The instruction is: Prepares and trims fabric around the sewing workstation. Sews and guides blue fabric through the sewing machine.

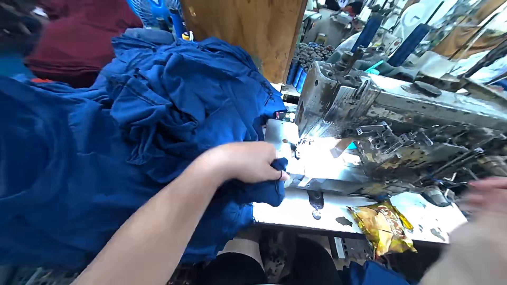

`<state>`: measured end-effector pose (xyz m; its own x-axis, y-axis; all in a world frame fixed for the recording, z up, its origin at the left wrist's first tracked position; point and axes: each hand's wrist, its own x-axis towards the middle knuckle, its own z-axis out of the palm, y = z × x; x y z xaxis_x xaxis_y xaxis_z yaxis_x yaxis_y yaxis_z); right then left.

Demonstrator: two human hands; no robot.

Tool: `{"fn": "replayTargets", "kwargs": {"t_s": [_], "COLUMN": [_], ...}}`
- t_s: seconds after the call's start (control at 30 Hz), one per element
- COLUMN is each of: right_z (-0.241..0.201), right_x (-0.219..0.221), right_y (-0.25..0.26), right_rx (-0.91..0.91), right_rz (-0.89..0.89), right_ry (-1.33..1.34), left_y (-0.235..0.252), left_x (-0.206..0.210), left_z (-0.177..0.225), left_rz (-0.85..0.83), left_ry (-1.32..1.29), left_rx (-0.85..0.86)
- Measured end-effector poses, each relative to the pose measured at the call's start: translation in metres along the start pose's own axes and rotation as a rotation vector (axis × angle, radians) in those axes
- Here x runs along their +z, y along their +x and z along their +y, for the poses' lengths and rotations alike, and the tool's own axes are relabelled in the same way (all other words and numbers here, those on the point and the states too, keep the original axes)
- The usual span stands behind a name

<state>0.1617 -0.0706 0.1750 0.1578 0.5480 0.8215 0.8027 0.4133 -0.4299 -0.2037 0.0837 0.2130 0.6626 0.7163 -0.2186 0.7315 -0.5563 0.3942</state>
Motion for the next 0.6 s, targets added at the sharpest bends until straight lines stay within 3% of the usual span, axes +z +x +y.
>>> {"fn": "replayTargets", "kwargs": {"t_s": [0.07, 0.13, 0.2, 0.27, 0.3, 0.4, 0.47, 0.53, 0.6], "right_z": [-0.059, -0.075, -0.082, -0.09, -0.091, -0.11, -0.137, -0.165, -0.18], "right_x": [0.081, 0.149, 0.188, 0.2, 0.201, 0.194, 0.201, 0.222, 0.252], "right_y": [-0.014, -0.02, -0.014, 0.005, 0.011, 0.019, 0.016, 0.01, 0.005], "right_rx": [-0.138, -0.206, -0.128, -0.03, -0.048, -0.105, -0.151, -0.137, -0.096], "right_rz": [-0.176, -0.356, -0.62, -0.821, -0.798, -0.625, -0.643, -0.807, -0.957], "right_ry": [-0.185, -0.33, -0.385, -0.37, -0.332, -0.074, 0.12, 0.121, -0.017], "left_y": [-0.017, -0.019, -0.023, -0.032, -0.041, -0.071, -0.087, -0.099, -0.11], "left_x": [0.006, 0.017, 0.026, 0.044, 0.062, 0.142, 0.179, 0.2, 0.212], "left_z": [0.016, 0.022, 0.026, 0.03, 0.03, 0.028, 0.025, 0.012, -0.004], "left_rz": [-0.028, 0.031, 0.041, 0.07, 0.128, 0.478, 0.527, 0.477, 0.555], "left_ry": [0.141, 0.175, 0.15, 0.131, 0.15, 0.171, 0.004, -0.183, -0.343], "left_rx": [-0.103, -0.14, -0.143, -0.106, -0.033, 0.46, 0.736, 0.753, 0.53]}}
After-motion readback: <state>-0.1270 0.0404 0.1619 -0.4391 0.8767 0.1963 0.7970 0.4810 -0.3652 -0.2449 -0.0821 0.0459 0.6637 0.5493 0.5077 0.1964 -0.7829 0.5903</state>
